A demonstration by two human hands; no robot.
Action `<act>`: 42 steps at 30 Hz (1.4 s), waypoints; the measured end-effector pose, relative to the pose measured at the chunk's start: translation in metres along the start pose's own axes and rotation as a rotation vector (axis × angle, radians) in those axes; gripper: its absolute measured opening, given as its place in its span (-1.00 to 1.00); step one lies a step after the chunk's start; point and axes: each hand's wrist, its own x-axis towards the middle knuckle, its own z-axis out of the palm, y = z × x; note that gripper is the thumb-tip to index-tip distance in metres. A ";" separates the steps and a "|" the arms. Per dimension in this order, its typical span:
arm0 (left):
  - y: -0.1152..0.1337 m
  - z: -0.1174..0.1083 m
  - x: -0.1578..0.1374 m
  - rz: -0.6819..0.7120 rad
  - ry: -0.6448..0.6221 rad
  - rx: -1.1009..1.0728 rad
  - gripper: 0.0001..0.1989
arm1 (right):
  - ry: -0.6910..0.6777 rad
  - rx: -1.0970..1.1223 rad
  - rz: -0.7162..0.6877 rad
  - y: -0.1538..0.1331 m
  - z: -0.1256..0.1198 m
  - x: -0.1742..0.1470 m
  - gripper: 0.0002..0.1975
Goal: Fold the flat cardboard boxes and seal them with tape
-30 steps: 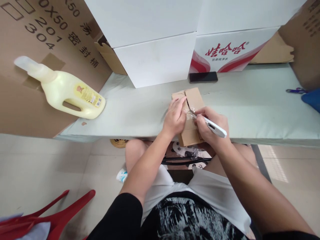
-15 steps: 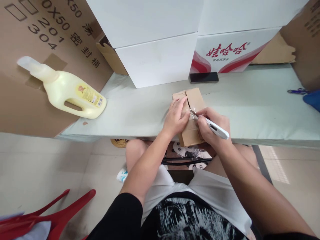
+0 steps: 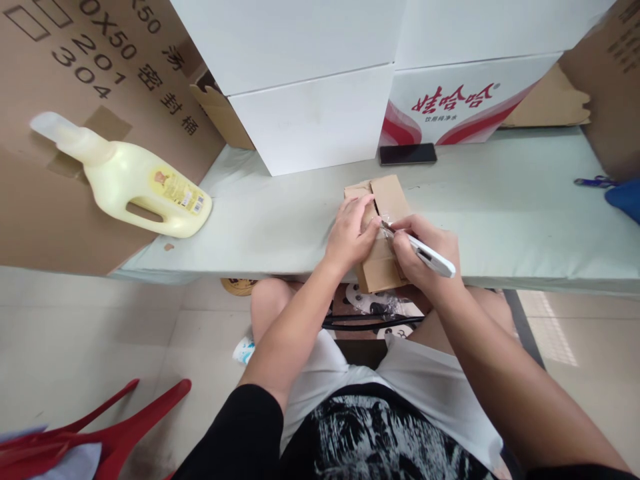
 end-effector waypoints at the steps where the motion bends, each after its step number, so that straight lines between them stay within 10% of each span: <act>1: 0.002 -0.002 0.002 -0.009 -0.003 0.009 -0.57 | -0.001 0.000 0.002 0.000 0.000 0.000 -0.78; 42: 0.002 -0.001 0.002 -0.042 0.092 -0.038 -0.67 | -0.016 0.003 0.026 0.001 -0.001 -0.003 -0.79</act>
